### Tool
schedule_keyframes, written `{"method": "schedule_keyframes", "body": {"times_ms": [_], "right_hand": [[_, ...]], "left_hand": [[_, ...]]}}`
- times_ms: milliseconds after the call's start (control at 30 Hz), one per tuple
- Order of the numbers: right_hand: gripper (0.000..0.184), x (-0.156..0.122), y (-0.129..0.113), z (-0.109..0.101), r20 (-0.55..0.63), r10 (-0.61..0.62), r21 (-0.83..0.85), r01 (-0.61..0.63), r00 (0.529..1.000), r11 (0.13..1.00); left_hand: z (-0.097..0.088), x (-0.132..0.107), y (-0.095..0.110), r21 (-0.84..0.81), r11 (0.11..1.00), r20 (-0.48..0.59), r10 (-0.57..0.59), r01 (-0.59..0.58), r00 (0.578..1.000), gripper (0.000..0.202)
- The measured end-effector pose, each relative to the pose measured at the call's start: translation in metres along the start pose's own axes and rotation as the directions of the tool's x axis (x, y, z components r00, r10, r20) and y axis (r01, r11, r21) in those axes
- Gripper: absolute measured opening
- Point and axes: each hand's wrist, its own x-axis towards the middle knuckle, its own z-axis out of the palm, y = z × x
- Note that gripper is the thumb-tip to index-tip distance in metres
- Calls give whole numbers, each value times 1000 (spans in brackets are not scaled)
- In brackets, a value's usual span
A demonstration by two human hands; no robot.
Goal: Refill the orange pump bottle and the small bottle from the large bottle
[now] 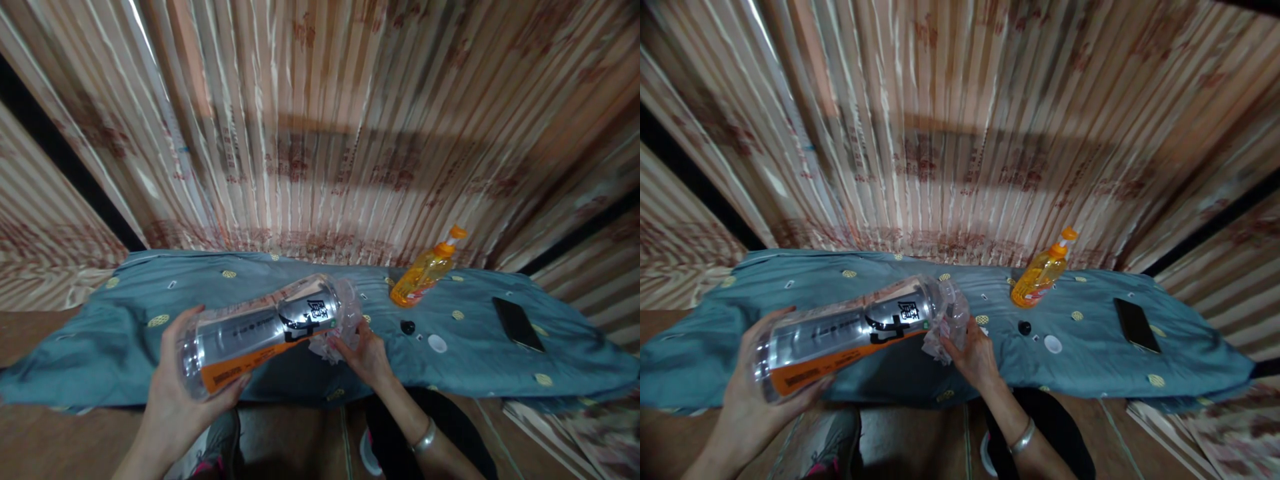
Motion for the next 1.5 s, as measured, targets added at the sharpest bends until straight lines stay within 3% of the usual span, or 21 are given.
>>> {"method": "schedule_keyframes", "body": {"times_ms": [867, 1500], "right_hand": [[42, 2, -5, -2, -16, -17, 20, 17, 1000, 1000], [59, 0, 0, 3, -45, -38, -72, 35, 998, 997]], "left_hand": [[0, 0, 2, -13, 1000, -1, -3, 3, 1000, 83], [1, -1, -1, -39, 999, -8, 8, -8, 1000, 81]]}}
